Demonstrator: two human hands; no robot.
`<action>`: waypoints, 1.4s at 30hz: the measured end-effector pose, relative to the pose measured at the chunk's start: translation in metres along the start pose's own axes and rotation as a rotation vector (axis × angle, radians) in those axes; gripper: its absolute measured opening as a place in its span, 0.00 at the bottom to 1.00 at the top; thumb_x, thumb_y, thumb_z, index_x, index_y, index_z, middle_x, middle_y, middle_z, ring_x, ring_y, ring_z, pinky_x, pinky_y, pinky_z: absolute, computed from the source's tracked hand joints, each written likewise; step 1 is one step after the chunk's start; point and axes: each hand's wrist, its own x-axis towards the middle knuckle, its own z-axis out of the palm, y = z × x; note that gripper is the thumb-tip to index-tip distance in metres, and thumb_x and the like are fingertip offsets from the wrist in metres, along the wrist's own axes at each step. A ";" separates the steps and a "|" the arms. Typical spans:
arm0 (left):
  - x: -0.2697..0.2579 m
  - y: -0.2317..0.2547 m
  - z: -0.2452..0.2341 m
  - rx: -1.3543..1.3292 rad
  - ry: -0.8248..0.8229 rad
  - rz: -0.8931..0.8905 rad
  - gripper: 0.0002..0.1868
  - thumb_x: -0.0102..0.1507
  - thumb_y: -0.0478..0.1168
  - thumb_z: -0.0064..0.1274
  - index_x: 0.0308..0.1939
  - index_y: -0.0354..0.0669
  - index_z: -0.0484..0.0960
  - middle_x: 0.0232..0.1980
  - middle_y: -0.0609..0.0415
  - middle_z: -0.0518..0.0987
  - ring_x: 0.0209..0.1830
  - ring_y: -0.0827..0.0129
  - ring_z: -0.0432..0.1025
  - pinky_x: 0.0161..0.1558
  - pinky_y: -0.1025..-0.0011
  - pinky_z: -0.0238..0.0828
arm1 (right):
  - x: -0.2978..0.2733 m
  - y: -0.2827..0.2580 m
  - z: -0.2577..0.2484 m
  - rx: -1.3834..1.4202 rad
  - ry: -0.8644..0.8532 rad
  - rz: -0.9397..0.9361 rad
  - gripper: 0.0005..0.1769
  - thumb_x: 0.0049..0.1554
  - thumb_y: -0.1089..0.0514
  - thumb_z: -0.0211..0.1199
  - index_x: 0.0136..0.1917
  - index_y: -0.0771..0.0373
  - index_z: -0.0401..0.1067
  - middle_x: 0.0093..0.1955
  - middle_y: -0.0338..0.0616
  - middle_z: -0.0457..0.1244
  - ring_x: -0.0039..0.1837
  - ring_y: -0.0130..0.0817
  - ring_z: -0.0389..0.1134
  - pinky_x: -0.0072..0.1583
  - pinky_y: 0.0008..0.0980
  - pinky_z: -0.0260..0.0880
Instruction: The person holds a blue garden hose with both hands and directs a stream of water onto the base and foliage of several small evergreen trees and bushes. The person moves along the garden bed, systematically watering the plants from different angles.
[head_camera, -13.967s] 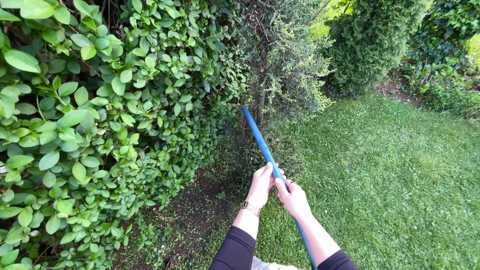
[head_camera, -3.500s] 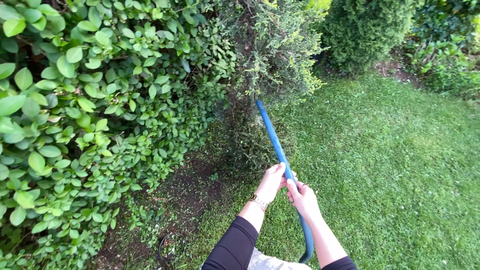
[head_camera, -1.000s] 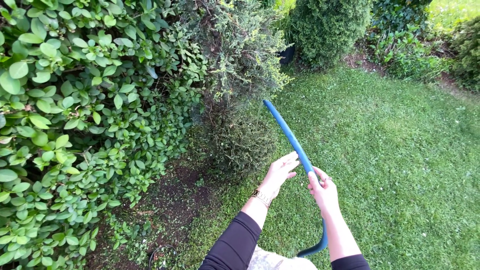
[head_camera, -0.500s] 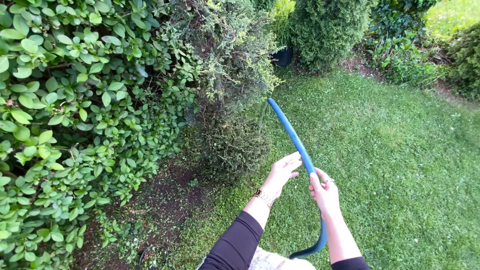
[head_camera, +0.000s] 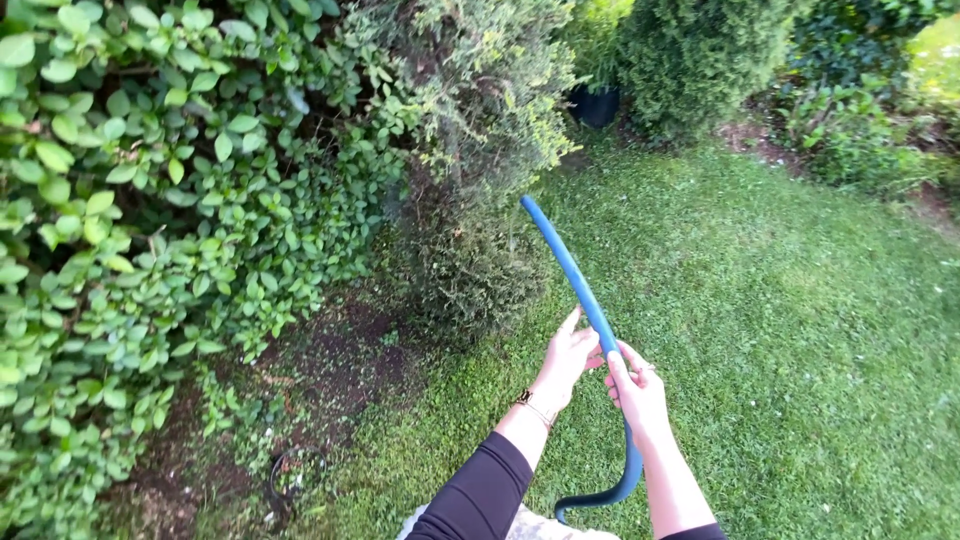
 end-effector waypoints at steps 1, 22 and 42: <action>0.002 -0.012 0.000 -0.026 0.021 -0.002 0.37 0.72 0.40 0.46 0.82 0.50 0.45 0.66 0.42 0.72 0.56 0.65 0.76 0.53 0.73 0.78 | -0.001 0.003 0.000 0.001 -0.009 0.003 0.23 0.62 0.47 0.62 0.68 0.54 0.72 0.32 0.48 0.66 0.31 0.29 0.64 0.32 0.23 0.66; -0.027 -0.032 -0.032 -0.110 0.200 0.068 0.36 0.72 0.44 0.49 0.80 0.49 0.51 0.60 0.39 0.78 0.48 0.54 0.80 0.47 0.62 0.83 | -0.021 0.010 0.030 -0.071 -0.142 -0.003 0.23 0.62 0.46 0.63 0.68 0.50 0.73 0.34 0.49 0.67 0.32 0.30 0.65 0.34 0.26 0.68; -0.072 -0.016 -0.076 -0.112 0.133 0.041 0.36 0.72 0.42 0.47 0.80 0.42 0.48 0.62 0.34 0.75 0.53 0.50 0.78 0.50 0.58 0.82 | -0.066 0.013 0.066 -0.086 -0.143 -0.014 0.22 0.63 0.49 0.62 0.69 0.51 0.72 0.33 0.50 0.66 0.32 0.30 0.64 0.33 0.25 0.66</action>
